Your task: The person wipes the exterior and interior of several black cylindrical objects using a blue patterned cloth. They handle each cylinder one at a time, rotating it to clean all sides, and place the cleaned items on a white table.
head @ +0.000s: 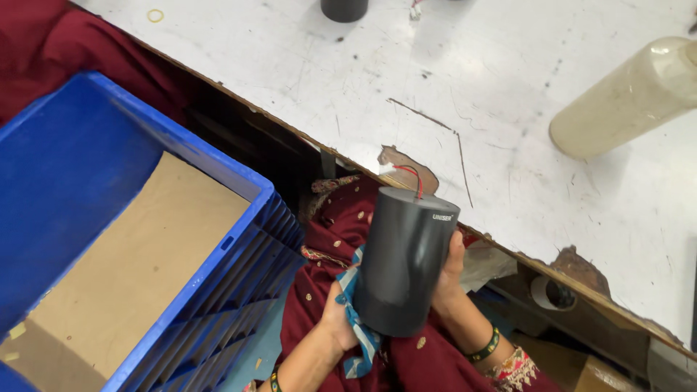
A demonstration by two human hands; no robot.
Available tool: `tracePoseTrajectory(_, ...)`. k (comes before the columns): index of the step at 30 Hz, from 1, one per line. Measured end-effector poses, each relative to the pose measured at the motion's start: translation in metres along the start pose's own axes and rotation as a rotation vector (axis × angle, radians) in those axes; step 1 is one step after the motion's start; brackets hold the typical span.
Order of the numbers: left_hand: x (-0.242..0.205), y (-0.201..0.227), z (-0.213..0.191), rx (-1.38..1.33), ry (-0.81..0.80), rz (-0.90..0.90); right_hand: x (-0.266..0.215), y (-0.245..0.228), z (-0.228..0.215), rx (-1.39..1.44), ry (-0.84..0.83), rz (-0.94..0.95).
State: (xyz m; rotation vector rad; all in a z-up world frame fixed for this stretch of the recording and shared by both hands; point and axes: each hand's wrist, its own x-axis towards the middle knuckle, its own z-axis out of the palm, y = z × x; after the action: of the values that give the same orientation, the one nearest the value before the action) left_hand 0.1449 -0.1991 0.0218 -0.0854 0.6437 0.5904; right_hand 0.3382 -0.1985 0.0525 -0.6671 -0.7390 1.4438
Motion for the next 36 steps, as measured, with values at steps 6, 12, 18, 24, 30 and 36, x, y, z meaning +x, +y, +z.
tracePoseTrajectory(6,-0.047,0.017,0.055,1.101,-0.044,0.850,0.010,0.005,-0.008,0.032,0.157,0.026)
tracePoseTrajectory(12,-0.068,0.004,0.107,2.113,0.137,1.319,0.000,0.014,0.023,0.091,0.195,0.218)
tracePoseTrajectory(18,-0.028,0.066,0.149,1.572,-0.072,1.149,0.002,0.014,0.031,0.142,0.252,0.238)
tracePoseTrajectory(24,-0.035,0.030,0.143,1.934,0.022,1.252,-0.004,0.010,0.026,0.152,0.455,0.262)
tracePoseTrajectory(30,-0.053,0.007,0.055,1.569,-0.051,1.152,0.001,0.011,0.015,0.194,0.425,0.164)
tracePoseTrajectory(36,0.004,0.003,-0.027,0.033,-0.019,0.188,0.009,0.019,0.021,0.265,0.255,0.221)
